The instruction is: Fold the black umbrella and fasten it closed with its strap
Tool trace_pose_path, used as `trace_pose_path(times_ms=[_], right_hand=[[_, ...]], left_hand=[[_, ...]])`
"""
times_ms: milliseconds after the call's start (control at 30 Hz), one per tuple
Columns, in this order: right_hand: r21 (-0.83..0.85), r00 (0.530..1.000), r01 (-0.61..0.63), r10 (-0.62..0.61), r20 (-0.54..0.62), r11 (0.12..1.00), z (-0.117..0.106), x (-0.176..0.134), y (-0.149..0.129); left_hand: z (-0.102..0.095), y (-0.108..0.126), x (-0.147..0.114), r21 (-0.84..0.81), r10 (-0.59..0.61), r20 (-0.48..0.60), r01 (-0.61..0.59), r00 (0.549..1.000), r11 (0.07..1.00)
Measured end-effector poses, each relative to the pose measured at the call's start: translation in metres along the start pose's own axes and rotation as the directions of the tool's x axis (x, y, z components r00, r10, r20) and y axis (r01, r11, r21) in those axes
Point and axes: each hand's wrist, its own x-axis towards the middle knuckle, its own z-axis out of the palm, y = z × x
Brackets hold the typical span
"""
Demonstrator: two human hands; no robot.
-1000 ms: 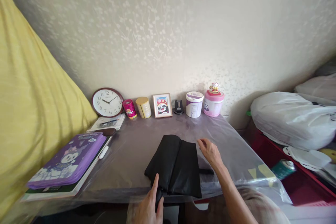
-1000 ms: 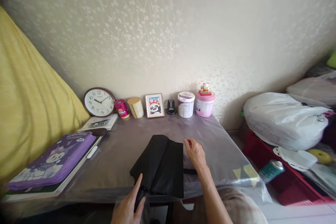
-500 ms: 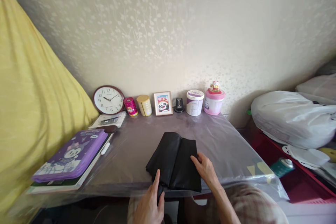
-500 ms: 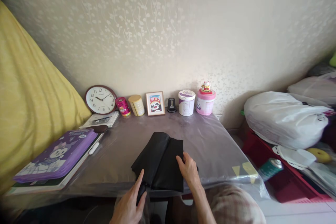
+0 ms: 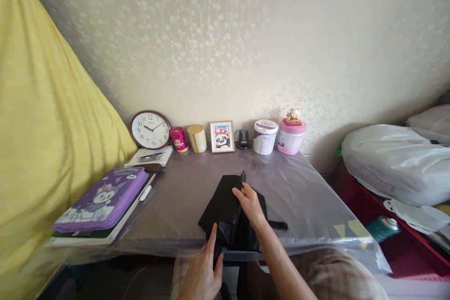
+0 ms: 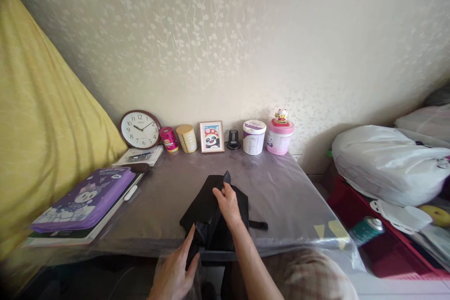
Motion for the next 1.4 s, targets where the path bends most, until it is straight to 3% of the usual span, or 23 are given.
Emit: trace_pose_path(times_ms=[233,567,800,967,1100,1233,1400], right_hand=[[-0.273,0.998,-0.037,0.05,0.038,0.961,0.029,0.012,0.002],[-0.478,0.986,0.05,0.032,0.162,0.877,0.033,0.015,-0.016],[-0.4,0.955,0.116,0.009,0.297,0.909,0.036,0.016,-0.01],[-0.402,0.954,0.171,-0.049,0.297,0.899,0.038,0.017,-0.007],[-0.379,0.947,0.227,-0.112,0.302,0.897,0.036,0.012,-0.007],[-0.277,0.887,0.421,-0.327,0.327,0.864,0.029,-0.004,-0.002],[-0.271,0.735,0.676,-0.605,0.306,0.685,0.016,-0.015,0.015]], left_hand=[[0.001,-0.001,0.001,0.062,-0.016,-0.003,0.017,1.0,0.998],[-0.003,0.003,-0.002,0.046,-0.102,0.016,0.101,0.995,0.994],[-0.003,0.008,-0.005,-0.128,-0.167,-0.047,0.16,0.985,0.979],[-0.01,0.006,0.001,-0.131,0.003,-0.003,-0.003,1.0,0.991],[-0.009,0.001,0.006,-0.138,0.025,0.063,-0.016,0.998,0.99],[-0.004,-0.002,0.005,-0.157,0.014,0.069,-0.003,0.998,0.988],[-0.004,-0.001,0.005,-0.149,-0.003,0.075,0.014,0.997,0.989]])
